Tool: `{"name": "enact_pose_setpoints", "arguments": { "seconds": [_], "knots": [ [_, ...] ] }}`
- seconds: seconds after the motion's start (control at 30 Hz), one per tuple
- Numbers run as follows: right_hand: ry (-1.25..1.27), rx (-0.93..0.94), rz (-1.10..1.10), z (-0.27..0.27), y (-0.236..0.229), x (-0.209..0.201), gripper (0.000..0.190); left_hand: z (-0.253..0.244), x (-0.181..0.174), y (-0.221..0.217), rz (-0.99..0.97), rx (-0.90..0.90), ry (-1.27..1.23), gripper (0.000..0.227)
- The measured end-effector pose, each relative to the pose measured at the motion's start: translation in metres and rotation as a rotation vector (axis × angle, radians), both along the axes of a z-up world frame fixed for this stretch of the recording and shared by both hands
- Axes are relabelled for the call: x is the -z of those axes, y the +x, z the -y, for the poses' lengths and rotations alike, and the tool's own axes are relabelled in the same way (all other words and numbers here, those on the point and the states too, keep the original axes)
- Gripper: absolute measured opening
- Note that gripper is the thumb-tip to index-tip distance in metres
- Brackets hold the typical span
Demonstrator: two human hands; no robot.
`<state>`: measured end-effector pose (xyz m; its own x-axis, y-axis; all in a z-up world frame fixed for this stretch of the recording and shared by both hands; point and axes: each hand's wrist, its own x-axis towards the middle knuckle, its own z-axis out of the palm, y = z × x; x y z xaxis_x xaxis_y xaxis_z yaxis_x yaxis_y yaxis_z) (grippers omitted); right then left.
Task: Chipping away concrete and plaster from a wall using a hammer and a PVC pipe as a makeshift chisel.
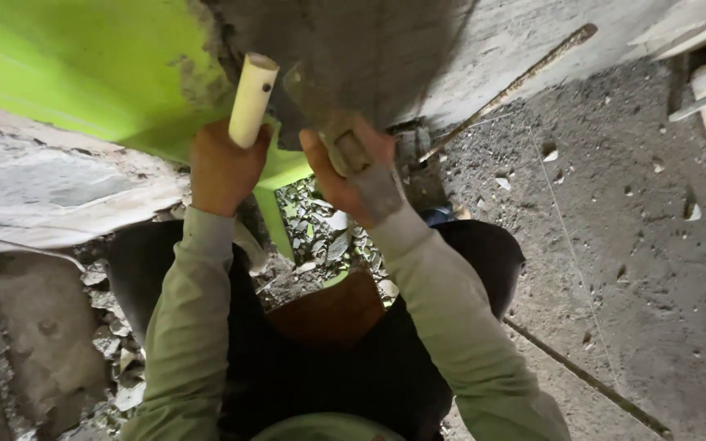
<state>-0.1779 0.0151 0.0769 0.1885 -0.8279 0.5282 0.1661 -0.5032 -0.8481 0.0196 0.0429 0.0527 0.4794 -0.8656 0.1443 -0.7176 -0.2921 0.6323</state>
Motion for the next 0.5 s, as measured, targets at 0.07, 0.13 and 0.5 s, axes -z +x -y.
{"name": "enact_pose_setpoints", "arguments": {
  "seconds": [0.07, 0.13, 0.5],
  "knots": [
    [-0.066, 0.014, -0.199, 0.005, 0.015, 0.007, 0.022, 0.001, 0.005, 0.005, -0.002, -0.002, -0.007, 0.026],
    [-0.13, 0.043, -0.392, 0.006, 0.023, 0.013, 0.042, 0.001, 0.002, 0.005, 0.002, 0.009, -0.015, 0.022],
    [0.186, 0.118, -0.298, -0.007, 0.037, 0.078, 0.042, 0.006, -0.002, 0.006, -0.156, -0.008, 0.029, 0.026]
  ]
}}
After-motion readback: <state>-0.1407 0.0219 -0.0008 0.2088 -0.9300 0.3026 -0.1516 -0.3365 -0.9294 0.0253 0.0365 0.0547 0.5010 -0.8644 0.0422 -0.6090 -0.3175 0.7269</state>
